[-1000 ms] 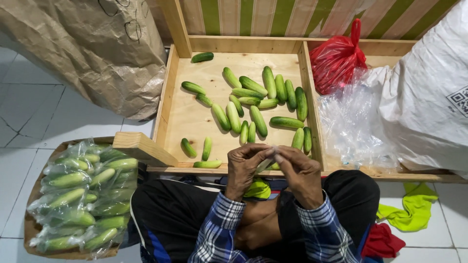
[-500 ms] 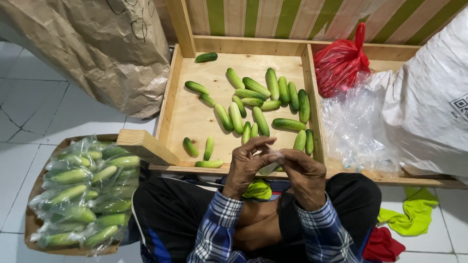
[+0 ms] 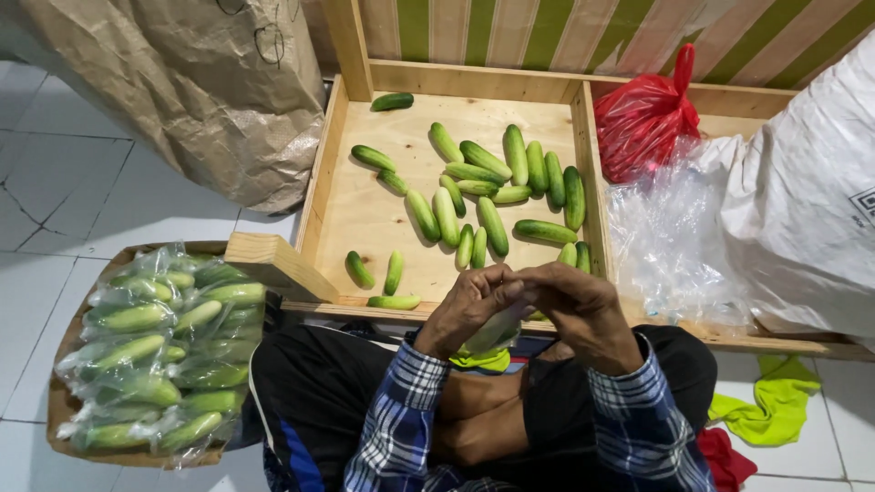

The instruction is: Sorting cucumbers from a box onto a tray and then placing them into individual plastic bags.

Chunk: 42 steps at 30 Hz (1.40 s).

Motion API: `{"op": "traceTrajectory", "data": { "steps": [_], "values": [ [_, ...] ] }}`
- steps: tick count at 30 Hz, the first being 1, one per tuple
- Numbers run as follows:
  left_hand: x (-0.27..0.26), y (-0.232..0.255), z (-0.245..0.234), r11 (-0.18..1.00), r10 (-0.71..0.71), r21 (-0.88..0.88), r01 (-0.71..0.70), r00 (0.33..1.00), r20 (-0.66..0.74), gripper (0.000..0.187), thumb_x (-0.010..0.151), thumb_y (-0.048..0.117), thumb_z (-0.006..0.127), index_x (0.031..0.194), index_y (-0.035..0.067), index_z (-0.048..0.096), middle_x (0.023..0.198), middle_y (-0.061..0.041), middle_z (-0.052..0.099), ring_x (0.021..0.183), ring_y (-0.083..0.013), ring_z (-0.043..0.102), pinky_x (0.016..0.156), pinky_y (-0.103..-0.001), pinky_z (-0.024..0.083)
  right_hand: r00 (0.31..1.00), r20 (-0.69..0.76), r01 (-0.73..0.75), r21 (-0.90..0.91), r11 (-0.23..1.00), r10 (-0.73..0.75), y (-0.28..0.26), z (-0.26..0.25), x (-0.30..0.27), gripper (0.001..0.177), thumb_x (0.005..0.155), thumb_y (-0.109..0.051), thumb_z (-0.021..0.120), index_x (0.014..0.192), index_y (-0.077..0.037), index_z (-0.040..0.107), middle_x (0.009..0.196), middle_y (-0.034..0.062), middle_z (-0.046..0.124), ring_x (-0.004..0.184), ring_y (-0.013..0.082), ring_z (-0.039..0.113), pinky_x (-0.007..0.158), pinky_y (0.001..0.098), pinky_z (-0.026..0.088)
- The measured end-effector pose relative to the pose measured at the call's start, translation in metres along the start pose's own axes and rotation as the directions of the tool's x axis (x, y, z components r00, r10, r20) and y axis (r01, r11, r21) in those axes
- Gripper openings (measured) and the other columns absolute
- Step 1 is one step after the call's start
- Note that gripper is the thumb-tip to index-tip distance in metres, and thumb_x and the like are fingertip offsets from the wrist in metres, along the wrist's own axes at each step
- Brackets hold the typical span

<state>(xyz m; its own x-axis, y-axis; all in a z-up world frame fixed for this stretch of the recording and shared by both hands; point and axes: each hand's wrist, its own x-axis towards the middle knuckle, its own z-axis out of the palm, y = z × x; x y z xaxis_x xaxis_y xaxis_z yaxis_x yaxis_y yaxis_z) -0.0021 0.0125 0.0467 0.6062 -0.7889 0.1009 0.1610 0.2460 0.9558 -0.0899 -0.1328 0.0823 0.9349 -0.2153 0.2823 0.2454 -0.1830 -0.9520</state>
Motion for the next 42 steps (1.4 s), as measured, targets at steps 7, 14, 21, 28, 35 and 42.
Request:
{"op": "traceTrajectory", "data": {
  "steps": [7,14,21,28,35,42],
  "values": [
    [-0.011,-0.016,-0.005,0.993,-0.010,-0.120,0.008,1.000,-0.012,0.021,0.104,0.024,0.064,0.094,0.006,0.070,0.063,0.002,0.062,0.063,0.0002,0.052,0.059,-0.015,0.044,0.990,-0.090,-0.112,-0.099,0.989,0.104,0.002,-0.006,0.007,0.017,0.082,0.005,0.079,0.097,-0.002,0.082,0.074,0.0081,0.076,0.079,0.0075,0.065,0.073,0.0296,0.059],
    [0.000,-0.061,-0.012,0.880,-0.030,-0.475,-0.028,0.993,-0.113,0.019,0.100,0.006,0.069,0.085,-0.005,0.064,0.047,-0.002,0.042,0.034,-0.0027,0.037,0.037,-0.020,0.041,0.995,-0.039,-0.088,-0.041,0.995,0.087,0.009,-0.004,0.012,0.017,0.081,0.003,0.081,0.097,-0.003,0.080,0.074,0.0078,0.071,0.071,0.0117,0.067,0.069,0.0317,0.059],
    [0.000,-0.062,-0.005,0.917,0.000,-0.388,-0.091,0.974,-0.226,0.025,0.104,0.009,0.064,0.083,-0.005,0.065,0.049,-0.003,0.038,0.038,-0.0037,0.038,0.037,-0.018,0.036,0.990,-0.124,-0.084,-0.143,0.986,0.066,0.013,0.007,0.014,0.011,0.083,-0.004,0.084,0.093,-0.006,0.080,0.061,0.0036,0.067,0.061,0.0054,0.062,0.059,0.0231,0.055],
    [0.004,-0.072,-0.007,0.956,0.030,-0.276,-0.100,0.969,-0.244,0.028,0.103,0.013,0.066,0.082,-0.006,0.066,0.048,-0.008,0.042,0.035,-0.0086,0.041,0.035,-0.021,0.037,0.984,-0.172,-0.077,-0.190,0.979,0.044,0.022,0.004,0.013,0.007,0.085,-0.004,0.083,0.090,-0.007,0.079,0.057,0.0031,0.065,0.057,0.0045,0.060,0.056,0.0214,0.053],
    [0.002,-0.061,0.005,0.950,0.072,-0.265,-0.167,0.939,-0.337,0.029,0.105,0.010,0.061,0.082,-0.005,0.068,0.041,-0.006,0.040,0.027,-0.0091,0.038,0.028,-0.021,0.033,0.977,-0.212,-0.072,-0.202,0.977,0.028,0.039,0.001,0.010,0.006,0.089,-0.008,0.081,0.090,-0.006,0.075,0.058,0.0028,0.063,0.057,0.0050,0.058,0.055,0.0209,0.051],
    [-0.001,-0.052,0.006,0.874,0.013,-0.465,-0.138,0.965,-0.262,0.020,0.106,0.015,0.059,0.099,-0.002,0.066,0.045,0.001,0.031,0.033,-0.0034,0.028,0.030,-0.019,0.028,0.976,-0.202,-0.099,-0.078,0.992,0.081,0.054,-0.003,0.008,0.013,0.095,-0.012,0.076,0.085,-0.005,0.072,0.058,0.0053,0.064,0.057,0.0084,0.059,0.056,0.0226,0.051]
  ]
}}
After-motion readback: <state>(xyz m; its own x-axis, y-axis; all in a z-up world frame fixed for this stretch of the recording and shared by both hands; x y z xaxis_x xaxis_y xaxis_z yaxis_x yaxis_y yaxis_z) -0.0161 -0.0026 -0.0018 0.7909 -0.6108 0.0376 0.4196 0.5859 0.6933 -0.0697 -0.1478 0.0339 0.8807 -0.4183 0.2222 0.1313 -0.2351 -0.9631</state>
